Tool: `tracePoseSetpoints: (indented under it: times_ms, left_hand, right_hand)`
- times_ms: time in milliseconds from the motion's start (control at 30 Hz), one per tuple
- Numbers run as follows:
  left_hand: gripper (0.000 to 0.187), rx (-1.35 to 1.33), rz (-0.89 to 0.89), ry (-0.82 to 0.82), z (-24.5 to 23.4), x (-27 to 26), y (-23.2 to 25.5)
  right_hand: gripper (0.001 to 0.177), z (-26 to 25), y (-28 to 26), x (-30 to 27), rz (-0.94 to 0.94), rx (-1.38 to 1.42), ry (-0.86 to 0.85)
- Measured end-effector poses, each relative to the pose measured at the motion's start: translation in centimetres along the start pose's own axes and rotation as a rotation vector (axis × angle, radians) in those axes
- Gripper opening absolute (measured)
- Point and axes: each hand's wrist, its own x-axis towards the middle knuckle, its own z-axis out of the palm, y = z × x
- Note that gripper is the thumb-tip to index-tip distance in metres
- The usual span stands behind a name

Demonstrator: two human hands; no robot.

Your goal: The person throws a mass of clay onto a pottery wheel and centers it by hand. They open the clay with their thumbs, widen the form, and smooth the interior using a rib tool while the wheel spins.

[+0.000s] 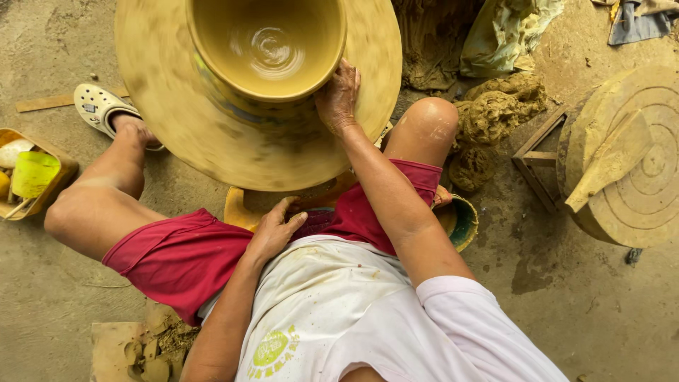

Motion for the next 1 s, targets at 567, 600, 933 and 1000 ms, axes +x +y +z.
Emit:
tracePoseSetpoints:
  times_ms: [567, 600, 933, 1000]
  left_hand:
    - [0.065, 0.014, 0.038, -0.01, 0.1, 0.0, 0.2]
    - [0.065, 0.009, 0.047, -0.01, 0.1, 0.0, 0.2]
    - [0.066, 0.021, 0.022, -0.006, 0.0, -0.2, 0.5]
    - [0.065, 0.02, 0.033, -0.002, 0.0, -0.1, 0.4]
  right_hand:
    - [0.029, -1.0, -1.1, -0.2, -0.009, 0.022, -0.017]
    - [0.031, -0.9, -1.0, -0.2, -0.011, 0.022, -0.008]
    - [0.038, -1.2, -1.3, -0.3, 0.049, 0.009, -0.051]
    - [0.04, -1.2, -1.6, -0.4, 0.068, 0.011, -0.051]
